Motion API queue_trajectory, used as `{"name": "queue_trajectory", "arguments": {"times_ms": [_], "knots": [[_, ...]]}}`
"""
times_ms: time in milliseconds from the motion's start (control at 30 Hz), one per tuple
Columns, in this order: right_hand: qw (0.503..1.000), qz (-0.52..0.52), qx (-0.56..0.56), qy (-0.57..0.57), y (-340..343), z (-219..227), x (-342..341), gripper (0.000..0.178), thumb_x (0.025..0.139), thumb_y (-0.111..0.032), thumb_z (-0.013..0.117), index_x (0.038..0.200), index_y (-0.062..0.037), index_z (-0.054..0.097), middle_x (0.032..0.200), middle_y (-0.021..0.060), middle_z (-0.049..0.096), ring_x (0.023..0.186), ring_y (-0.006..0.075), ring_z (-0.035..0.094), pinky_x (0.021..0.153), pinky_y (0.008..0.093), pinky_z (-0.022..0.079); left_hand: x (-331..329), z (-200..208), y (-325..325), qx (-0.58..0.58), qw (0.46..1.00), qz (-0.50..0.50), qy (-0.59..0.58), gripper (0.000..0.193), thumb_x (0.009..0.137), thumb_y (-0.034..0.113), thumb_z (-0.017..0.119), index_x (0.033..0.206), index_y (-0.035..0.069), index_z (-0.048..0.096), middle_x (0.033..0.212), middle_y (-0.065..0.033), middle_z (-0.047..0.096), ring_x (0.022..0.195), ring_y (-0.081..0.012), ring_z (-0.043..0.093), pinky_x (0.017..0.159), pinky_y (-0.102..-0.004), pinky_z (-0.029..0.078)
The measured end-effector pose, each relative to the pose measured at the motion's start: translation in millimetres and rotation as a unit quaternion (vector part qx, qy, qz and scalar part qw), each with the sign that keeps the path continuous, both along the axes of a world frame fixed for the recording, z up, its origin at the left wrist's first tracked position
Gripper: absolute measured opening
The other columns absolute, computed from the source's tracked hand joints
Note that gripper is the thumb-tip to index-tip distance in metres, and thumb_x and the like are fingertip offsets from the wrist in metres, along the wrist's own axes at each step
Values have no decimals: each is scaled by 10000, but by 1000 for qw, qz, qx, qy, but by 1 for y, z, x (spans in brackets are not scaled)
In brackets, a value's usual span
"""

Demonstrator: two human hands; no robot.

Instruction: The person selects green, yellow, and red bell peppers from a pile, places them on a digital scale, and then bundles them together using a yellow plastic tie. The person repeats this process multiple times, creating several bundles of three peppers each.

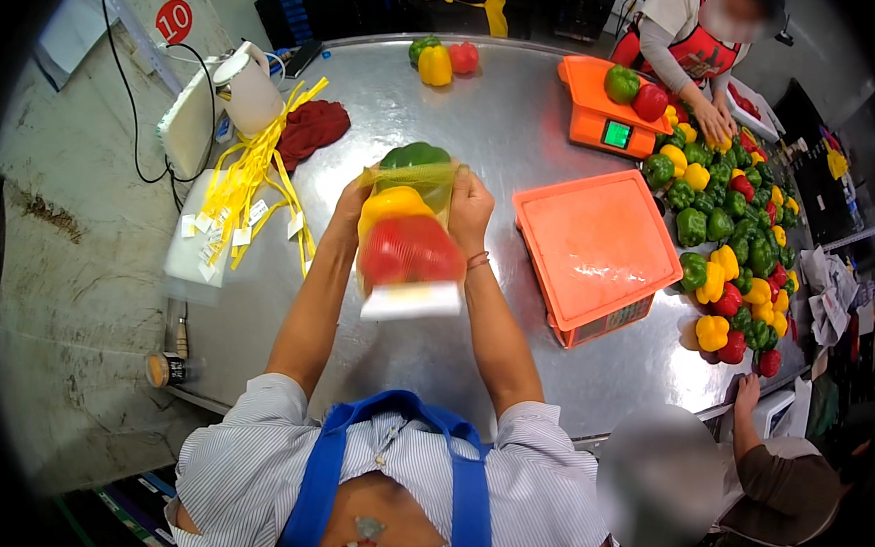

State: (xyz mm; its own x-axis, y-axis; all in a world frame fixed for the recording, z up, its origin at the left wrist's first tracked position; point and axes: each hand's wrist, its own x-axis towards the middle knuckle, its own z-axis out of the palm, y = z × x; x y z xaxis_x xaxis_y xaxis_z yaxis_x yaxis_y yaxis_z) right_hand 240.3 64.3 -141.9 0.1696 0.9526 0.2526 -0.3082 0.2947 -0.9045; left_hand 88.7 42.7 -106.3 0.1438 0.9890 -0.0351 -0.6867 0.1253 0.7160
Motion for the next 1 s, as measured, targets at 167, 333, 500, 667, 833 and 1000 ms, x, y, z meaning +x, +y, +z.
{"name": "queue_trajectory", "arguments": {"times_ms": [167,333,500,667,833,1000], "knots": [[980,-57,159,-106,-16,80,4,311,909,-217,445,1030,35,580,939,67,621,833,94,544,734,217,428,-15,46,12,128,990,-17,60,473,832,206,560,1224,2,392,1067,-106,544,930,-167,566,779,-266,482],[934,-73,312,-158,-44,123,10,251,868,-120,480,1067,3,572,904,120,632,771,149,596,683,240,446,-33,98,-10,253,962,-82,55,582,769,304,642,1224,33,400,1054,-77,558,943,-156,568,806,-277,479],[879,-10,402,-255,-80,160,29,345,777,-18,514,1120,-29,546,809,166,610,645,241,613,588,280,470,-40,144,-43,307,943,-67,111,575,752,297,663,1187,12,416,993,-81,584,860,-149,598,735,-258,511],[802,-11,512,-308,-96,196,39,449,704,-15,616,1145,-26,528,722,145,588,606,261,595,562,296,469,-41,175,-63,369,919,-73,119,517,765,297,650,1144,11,446,1009,-80,574,899,-139,582,760,-240,499],[738,40,557,-379,-107,212,49,545,673,-89,685,1175,-8,490,638,113,532,497,231,521,478,298,413,-33,178,-75,415,895,14,160,401,808,357,586,1044,39,522,943,-30,583,806,-73,567,672,-168,462],[679,143,504,-515,-139,224,64,558,617,-140,735,1129,-66,526,601,66,511,490,215,503,451,300,384,-45,175,-85,420,873,-10,246,289,837,307,569,909,27,582,754,0,595,593,-29,514,494,-160,385]]}}
